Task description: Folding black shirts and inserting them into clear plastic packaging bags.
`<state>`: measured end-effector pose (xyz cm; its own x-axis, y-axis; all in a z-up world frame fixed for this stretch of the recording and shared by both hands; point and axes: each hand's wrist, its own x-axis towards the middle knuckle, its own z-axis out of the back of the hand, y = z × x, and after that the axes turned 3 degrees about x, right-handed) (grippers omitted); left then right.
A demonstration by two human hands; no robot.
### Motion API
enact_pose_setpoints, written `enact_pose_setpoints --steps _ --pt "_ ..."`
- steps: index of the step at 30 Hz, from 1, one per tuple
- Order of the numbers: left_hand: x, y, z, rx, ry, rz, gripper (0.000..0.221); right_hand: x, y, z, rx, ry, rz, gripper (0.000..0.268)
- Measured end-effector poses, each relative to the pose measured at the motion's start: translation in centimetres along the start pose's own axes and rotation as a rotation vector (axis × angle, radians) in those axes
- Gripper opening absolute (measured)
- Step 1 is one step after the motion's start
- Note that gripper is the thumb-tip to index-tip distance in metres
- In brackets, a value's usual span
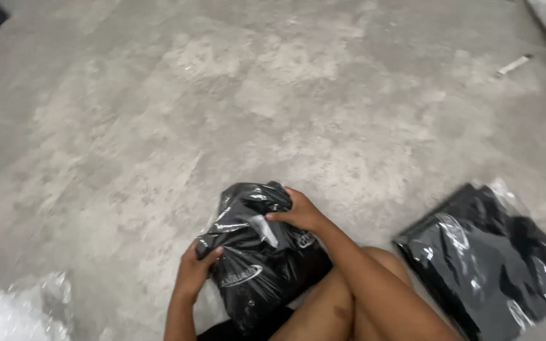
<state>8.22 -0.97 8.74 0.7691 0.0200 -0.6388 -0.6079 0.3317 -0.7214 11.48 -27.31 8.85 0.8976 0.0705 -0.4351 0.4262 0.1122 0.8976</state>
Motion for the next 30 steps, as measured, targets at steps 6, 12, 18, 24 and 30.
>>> enact_pose_setpoints --steps 6,12,18,24,30 --pt "-5.4 -12.7 -2.3 0.145 -0.109 -0.42 0.025 -7.5 7.2 7.6 0.104 -0.112 0.469 0.051" --pt "-13.5 -26.0 -13.4 0.217 0.193 -0.788 0.02 -21.6 11.1 18.8 0.214 -0.498 0.517 0.055" --pt "-10.9 -24.8 -31.9 0.467 0.599 -0.836 0.022 -29.0 -1.0 27.2 0.576 -0.867 0.272 0.043" --pt "-3.6 -11.4 -44.7 1.237 0.363 -0.887 0.066 -27.6 -18.9 27.5 0.838 -1.071 -0.153 0.033" --pt "-7.7 -13.6 -41.2 1.191 0.411 -0.854 0.073 -27.8 -24.1 28.7 0.889 -1.264 -0.129 0.05"
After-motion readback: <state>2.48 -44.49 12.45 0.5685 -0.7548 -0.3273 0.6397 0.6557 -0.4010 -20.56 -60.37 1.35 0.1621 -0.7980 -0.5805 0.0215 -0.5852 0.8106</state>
